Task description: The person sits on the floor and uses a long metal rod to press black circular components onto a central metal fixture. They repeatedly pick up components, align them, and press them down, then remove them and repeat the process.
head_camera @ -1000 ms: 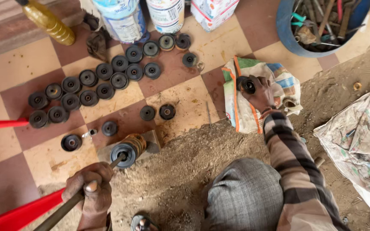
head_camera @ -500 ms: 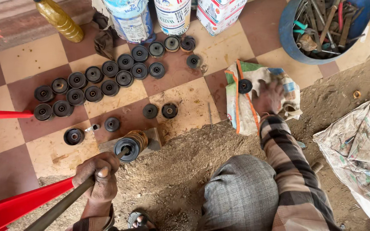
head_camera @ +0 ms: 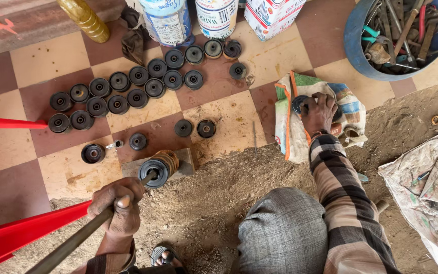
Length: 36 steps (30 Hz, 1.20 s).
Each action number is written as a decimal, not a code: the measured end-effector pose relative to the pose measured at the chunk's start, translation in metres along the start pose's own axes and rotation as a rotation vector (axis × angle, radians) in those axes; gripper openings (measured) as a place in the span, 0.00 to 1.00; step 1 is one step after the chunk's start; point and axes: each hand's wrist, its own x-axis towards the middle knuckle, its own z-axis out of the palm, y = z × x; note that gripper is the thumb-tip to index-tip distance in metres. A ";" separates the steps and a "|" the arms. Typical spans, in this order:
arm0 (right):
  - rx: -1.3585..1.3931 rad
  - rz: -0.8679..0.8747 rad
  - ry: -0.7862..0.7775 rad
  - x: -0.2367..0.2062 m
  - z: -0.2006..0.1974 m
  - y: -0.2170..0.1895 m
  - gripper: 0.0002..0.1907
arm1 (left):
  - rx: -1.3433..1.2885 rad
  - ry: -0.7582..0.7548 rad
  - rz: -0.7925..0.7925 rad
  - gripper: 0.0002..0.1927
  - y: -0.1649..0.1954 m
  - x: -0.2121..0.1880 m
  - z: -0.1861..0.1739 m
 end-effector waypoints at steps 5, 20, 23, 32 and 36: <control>0.472 0.056 0.118 0.003 -0.008 -0.008 0.12 | 0.012 -0.006 0.016 0.27 -0.004 0.004 -0.001; 1.280 -0.122 0.019 0.010 -0.144 -0.128 0.20 | 0.052 0.016 0.031 0.26 -0.004 0.016 0.002; 1.091 -0.163 0.048 0.005 -0.161 -0.135 0.21 | 0.050 0.004 0.018 0.26 -0.003 0.018 -0.001; 0.940 -0.170 0.026 0.005 -0.190 -0.156 0.22 | 0.142 -0.024 0.022 0.26 -0.004 0.018 -0.006; 1.027 -0.206 0.003 0.003 -0.188 -0.159 0.21 | 0.192 -0.051 -0.004 0.24 -0.004 0.017 -0.008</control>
